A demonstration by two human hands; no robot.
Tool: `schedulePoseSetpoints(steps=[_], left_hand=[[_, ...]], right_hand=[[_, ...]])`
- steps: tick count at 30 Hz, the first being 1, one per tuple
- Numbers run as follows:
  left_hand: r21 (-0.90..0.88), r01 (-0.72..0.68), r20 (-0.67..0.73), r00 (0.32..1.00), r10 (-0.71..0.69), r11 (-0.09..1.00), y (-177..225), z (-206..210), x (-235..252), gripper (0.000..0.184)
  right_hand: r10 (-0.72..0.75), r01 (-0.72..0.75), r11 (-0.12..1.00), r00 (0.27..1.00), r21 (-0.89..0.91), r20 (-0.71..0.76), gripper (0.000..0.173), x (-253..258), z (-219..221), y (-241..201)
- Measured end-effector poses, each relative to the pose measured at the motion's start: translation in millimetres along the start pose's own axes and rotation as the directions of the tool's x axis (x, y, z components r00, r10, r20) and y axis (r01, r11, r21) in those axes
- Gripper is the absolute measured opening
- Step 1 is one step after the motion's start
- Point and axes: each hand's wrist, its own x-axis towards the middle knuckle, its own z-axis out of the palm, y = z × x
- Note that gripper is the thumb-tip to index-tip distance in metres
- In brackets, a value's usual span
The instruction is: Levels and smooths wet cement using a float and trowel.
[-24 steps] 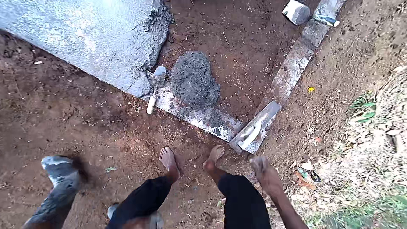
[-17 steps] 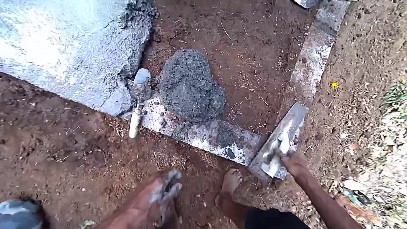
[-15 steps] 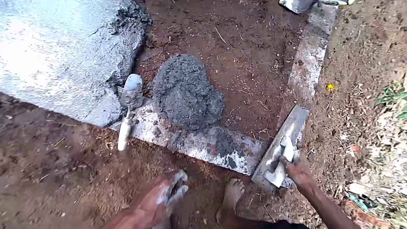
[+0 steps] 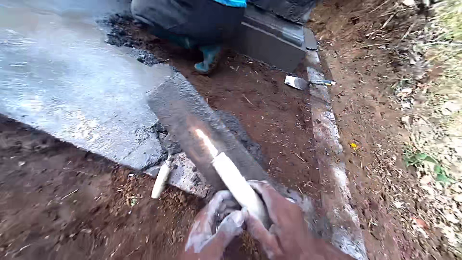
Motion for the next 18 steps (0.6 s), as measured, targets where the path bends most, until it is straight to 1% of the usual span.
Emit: schedulePoseSetpoints(steps=[1,2,3,4,6,7,8,9,10,11,12,13,14,15,16,17,18], left_hand=[[-0.084,0.02,-0.153,0.988,-0.033,0.996,1.7,-11.0,-19.5,0.03],[-0.17,0.028,-0.295,0.952,-0.078,0.985,-1.5,-23.8,-39.1,0.024],[-0.24,0.014,-0.417,0.902,-0.117,0.971,-9.4,-37.6,-56.7,0.021],[-0.296,-0.019,-0.525,0.838,-0.146,0.955,-20.0,-50.9,-71.7,0.021],[-0.358,-0.111,-0.712,0.675,-0.194,0.927,-41.3,-73.4,-101.2,0.024],[-0.356,-0.149,-0.777,0.595,-0.204,0.922,-48.7,-84.2,-115.3,0.026],[-0.35,-0.169,-0.818,0.534,-0.213,0.922,-54.3,-95.7,-128.6,0.028],[-0.342,-0.177,-0.843,0.492,-0.218,0.923,-60.4,-106.6,-142.9,0.029],[-0.334,-0.181,-0.86,0.46,-0.221,0.925,-67.8,-116.0,-157.5,0.027],[-0.322,-0.175,-0.879,0.42,-0.225,0.93,-75.1,-122.2,-169.8,0.023],[-0.304,-0.16,-0.896,0.383,-0.225,0.939,-81.8,-125.5,-179.0,0.019],[-0.279,-0.138,-0.91,0.354,-0.216,0.95,-87.7,-126.7,-185.0,0.015],[-0.239,-0.096,-0.923,0.33,-0.196,0.966,-91.5,-125.9,-187.9,0.013],[-0.193,-0.037,-0.936,0.306,-0.172,0.981,-92.6,-122.8,-187.4,0.015],[-0.155,0.014,-0.943,0.296,-0.152,0.988,-93.4,-118.7,-185.7,0.021],[-0.121,0.054,-0.946,0.296,-0.132,0.991,-94.5,-114.2,-184.0,0.026],[-0.091,0.082,-0.948,0.297,-0.111,0.992,-95.7,-111.7,-182.2,0.029]], right_hand=[[-0.11,0.11,0.994,0.994,0.0,0.017,0.05,1.8,26.4,-18.9],[-0.236,0.237,0.972,0.972,-0.012,0.013,0.044,2.2,54.0,-34.9],[-0.347,0.347,0.937,0.938,-0.025,0.012,0.036,2.2,79.7,-49.5],[-0.439,0.439,0.898,0.898,-0.018,0.029,0.03,2.4,101.7,-63.0],[-0.566,0.559,0.824,0.822,0.093,0.064,0.025,-1.4,135.1,-86.9],[-0.587,0.575,0.802,0.809,0.163,0.036,0.025,-2.0,145.5,-95.0],[-0.565,0.561,0.804,0.824,0.199,-0.038,0.025,1.1,152.7,-100.1],[-0.478,0.486,0.849,0.874,0.21,-0.09,0.023,6.6,157.0,-102.6],[-0.321,0.33,0.92,0.944,0.21,-0.077,0.023,13.2,160.9,-102.0],[-0.115,0.112,0.977,0.993,0.183,0.011,0.027,22.5,165.2,-98.6],[0.093,-0.112,0.986,0.983,0.12,0.156,0.035,35.4,169.5,-93.2],[0.262,-0.284,0.958,0.92,0.035,0.29,0.043,50.7,175.0,-86.8],[0.384,-0.391,0.919,0.846,-0.058,0.37,0.05,65.5,183.0,-80.7],[0.468,-0.457,0.88,0.787,-0.128,0.402,0.056,78.6,192.8,-75.0],[0.523,-0.501,0.849,0.754,-0.167,0.397,0.062,89.0,203.9,-69.9],[0.555,-0.531,0.829,0.741,-0.176,0.378,0.066,96.2,214.8,-66.0],[0.572,-0.559,0.815,0.736,-0.152,0.362,0.067,101.6,224.1,-64.9]])
